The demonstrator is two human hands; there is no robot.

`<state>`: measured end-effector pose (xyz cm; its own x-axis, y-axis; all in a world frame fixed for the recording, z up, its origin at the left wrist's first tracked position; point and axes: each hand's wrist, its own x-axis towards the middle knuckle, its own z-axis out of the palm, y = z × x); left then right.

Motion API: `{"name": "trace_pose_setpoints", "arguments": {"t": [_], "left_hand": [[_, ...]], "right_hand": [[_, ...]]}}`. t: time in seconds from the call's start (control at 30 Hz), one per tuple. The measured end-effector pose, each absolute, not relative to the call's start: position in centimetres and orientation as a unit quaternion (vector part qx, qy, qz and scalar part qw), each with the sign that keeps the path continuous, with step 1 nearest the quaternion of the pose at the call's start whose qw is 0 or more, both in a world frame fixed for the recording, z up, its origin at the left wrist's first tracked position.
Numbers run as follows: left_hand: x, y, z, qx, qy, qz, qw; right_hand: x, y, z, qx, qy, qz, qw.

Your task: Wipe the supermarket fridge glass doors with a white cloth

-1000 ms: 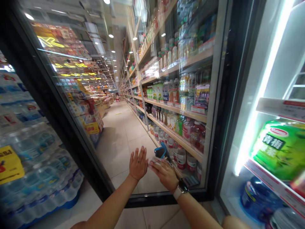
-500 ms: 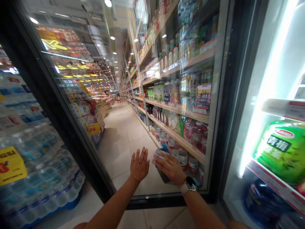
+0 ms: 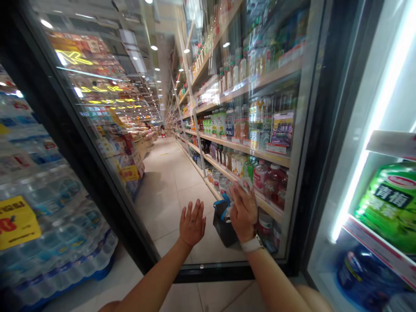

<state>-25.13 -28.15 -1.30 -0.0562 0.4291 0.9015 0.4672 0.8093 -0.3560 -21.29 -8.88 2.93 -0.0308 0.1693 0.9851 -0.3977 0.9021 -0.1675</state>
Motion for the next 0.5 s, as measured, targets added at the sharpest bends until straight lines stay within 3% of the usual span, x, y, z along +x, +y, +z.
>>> {"name": "trace_pose_setpoints", "arguments": {"t": [0.5], "left_hand": [[-25.5, -28.1, -1.0, -0.312, -0.718, -0.02, 0.622]], "right_hand": [[-20.1, -10.7, -6.8, 0.333, -0.77, 0.059, 0.541]]}}
